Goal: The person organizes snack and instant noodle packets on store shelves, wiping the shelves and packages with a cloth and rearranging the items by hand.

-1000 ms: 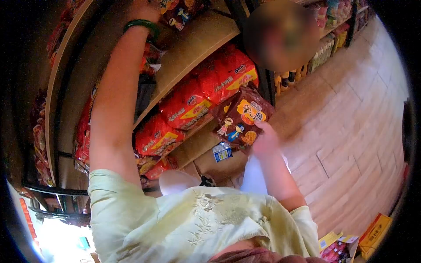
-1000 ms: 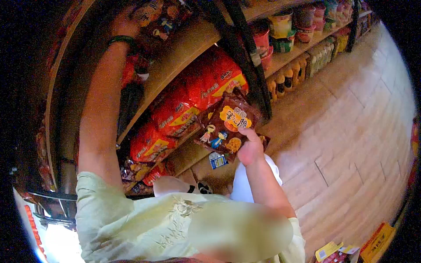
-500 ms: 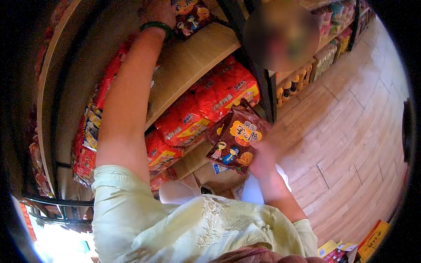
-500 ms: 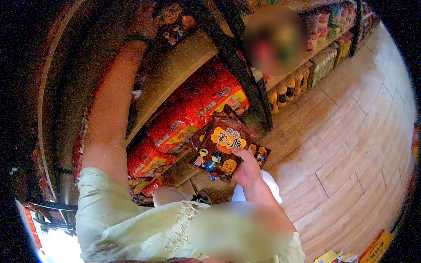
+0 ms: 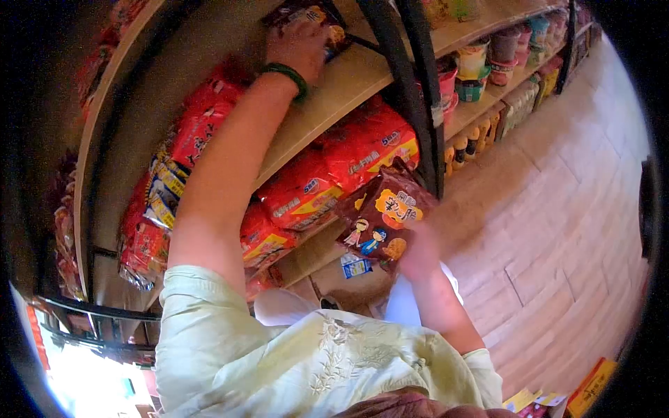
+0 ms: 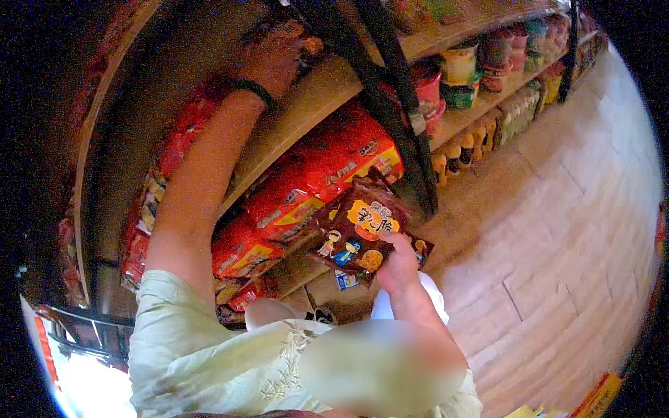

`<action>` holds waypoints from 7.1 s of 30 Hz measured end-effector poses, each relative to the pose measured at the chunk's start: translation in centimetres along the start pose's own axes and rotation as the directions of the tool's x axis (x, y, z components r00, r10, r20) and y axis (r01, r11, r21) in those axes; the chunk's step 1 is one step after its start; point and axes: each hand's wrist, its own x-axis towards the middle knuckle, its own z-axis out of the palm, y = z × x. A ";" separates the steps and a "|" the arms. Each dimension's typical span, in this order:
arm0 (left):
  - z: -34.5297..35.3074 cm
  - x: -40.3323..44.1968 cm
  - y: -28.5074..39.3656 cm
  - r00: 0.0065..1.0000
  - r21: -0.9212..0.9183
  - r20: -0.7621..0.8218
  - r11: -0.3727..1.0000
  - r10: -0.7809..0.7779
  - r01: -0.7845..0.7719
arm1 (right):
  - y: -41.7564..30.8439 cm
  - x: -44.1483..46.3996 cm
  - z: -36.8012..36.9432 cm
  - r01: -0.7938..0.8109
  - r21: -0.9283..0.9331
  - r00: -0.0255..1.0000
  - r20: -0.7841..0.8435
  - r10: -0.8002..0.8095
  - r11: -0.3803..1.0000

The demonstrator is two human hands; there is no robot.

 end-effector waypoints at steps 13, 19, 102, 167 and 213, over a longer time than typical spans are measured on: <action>-20.6 -12.7 15.2 0.902 -0.794 0.431 0.482 0.016 0.371 | -0.9 -1.0 0.2 0.204 0.109 0.975 0.066 -0.212 0.973; -18.8 -18.1 20.4 0.541 -0.542 0.785 0.088 -0.301 0.836 | -1.0 -1.1 0.2 0.228 0.088 0.974 -0.028 -0.226 0.970; -9.4 -6.5 3.0 0.648 -0.683 0.544 0.167 -0.533 0.711 | 1.0 -0.2 1.2 0.163 0.039 0.960 0.224 -0.168 0.986; 3.9 -2.0 -5.4 0.546 -0.526 0.553 0.245 -0.629 0.814 | 0.8 0.6 0.2 -0.018 -0.120 0.994 0.108 0.031 0.993; -1.9 0.9 1.9 0.800 -0.112 0.579 0.957 -0.157 0.269 | 0.7 0.6 -0.5 -0.004 -0.171 1.000 0.023 0.008 0.985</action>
